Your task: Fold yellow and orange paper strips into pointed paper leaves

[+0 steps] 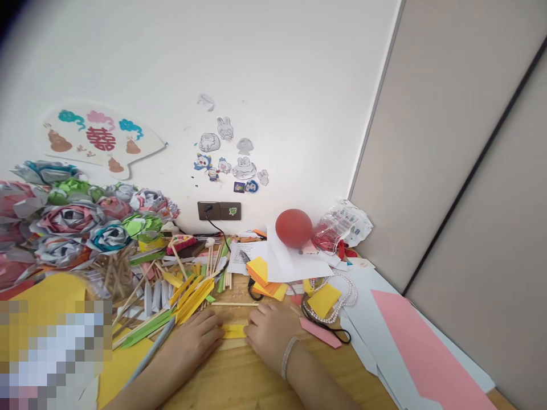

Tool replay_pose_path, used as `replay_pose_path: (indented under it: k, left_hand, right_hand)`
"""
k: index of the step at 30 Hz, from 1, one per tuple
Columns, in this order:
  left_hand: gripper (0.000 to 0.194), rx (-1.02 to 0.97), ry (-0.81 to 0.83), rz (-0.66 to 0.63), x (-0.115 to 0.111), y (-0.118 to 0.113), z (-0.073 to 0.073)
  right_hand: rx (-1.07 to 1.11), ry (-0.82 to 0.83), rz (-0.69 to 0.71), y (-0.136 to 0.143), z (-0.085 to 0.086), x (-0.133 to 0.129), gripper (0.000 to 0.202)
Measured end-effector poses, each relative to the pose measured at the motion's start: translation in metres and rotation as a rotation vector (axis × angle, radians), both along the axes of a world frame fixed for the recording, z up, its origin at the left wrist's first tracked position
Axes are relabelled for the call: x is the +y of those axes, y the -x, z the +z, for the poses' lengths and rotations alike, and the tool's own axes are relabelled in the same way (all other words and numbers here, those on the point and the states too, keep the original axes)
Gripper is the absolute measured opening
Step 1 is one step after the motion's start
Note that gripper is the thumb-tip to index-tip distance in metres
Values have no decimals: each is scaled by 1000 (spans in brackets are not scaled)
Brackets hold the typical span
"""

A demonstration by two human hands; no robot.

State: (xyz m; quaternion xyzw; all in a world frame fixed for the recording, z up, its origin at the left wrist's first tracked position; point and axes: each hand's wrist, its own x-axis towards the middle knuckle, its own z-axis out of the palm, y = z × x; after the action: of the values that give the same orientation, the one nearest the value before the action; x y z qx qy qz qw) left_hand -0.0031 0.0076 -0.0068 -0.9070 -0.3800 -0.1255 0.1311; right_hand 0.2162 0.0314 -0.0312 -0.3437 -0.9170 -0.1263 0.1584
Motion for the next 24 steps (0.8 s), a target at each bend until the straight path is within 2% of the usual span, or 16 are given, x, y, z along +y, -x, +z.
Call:
replay_pose_path:
  k: [4, 8, 13, 19, 24]
  left_hand:
    - [10, 7, -42, -34, 1, -1, -5]
    - [9, 22, -28, 12, 2, -4, -9]
    - [15, 5, 100, 147, -2, -8, -9]
    - [17, -75, 281, 311, -4, -6, 5]
    - [15, -104, 308, 428, -3, -6, 8]
  right_hand:
    - [-34, -65, 4, 8, 0, -3, 9]
    - [34, -14, -10, 13, 3, -8, 8]
    - [218, 167, -84, 13, 8, -13, 3]
    - [419, 356, -194, 18, 9, -15, 9]
    - [499, 431, -308, 20, 7, -12, 9]
